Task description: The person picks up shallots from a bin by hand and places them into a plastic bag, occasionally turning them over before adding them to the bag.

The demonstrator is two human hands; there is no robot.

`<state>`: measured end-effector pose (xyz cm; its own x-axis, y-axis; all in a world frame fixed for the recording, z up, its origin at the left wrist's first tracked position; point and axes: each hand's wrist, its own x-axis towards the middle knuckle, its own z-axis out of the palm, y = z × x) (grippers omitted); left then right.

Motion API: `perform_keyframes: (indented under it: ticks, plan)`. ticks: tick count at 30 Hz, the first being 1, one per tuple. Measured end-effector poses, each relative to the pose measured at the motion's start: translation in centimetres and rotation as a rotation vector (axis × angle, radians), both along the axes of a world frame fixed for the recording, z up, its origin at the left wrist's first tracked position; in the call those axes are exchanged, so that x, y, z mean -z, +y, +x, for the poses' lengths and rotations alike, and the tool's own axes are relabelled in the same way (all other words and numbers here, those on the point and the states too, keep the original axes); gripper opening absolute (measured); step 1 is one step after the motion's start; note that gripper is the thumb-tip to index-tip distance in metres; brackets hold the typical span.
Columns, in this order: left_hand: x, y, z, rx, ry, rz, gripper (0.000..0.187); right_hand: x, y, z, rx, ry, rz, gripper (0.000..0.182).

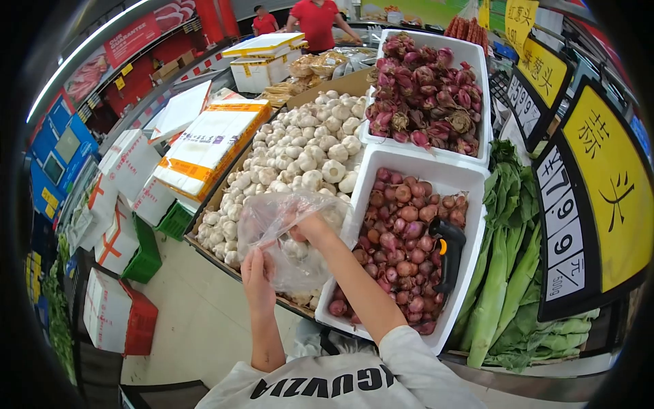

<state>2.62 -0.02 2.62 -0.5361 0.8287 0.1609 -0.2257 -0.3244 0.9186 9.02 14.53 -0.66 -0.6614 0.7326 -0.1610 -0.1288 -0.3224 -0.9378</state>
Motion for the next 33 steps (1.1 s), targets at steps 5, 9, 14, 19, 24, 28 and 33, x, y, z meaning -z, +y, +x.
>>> perform_keyframes:
  ticks: [5, 9, 14, 19, 24, 28, 33]
  plan:
    - [-1.6, 0.1, -1.3, 0.099, 0.023, -0.067, 0.024, -1.1, -0.2, -1.8, -0.056, 0.454, -0.291, 0.016]
    - [-2.7, 1.3, -3.3, 0.175, 0.077, -0.093, 0.023, -2.0, 1.1, -1.9, -0.223, -0.020, 0.152, 0.017]
    - [-2.7, 3.1, -5.4, 0.083, -0.086, -0.074, 0.023, -4.9, 2.7, -3.2, -0.255, -0.161, -0.032, 0.029]
    - [-5.2, 4.4, -7.2, 0.035, -0.371, -0.016, 0.025, -6.5, 3.3, -3.3, -0.390, -0.169, 0.062, 0.028]
    - [-3.2, 5.8, -9.9, 0.154, -0.324, -0.055, 0.030, -5.0, 4.1, -3.2, -0.264, -0.039, 0.097, 0.026]
    - [-1.9, 6.9, -10.2, 0.333, -0.462, 0.049, 0.028, -5.3, 4.0, -3.2, -0.364, 0.058, 0.167, 0.027]
    - [0.9, 7.3, -10.3, 0.158, -0.508, -0.130, 0.031, -7.7, 0.9, -1.2, -0.241, -0.185, 0.191, 0.037]
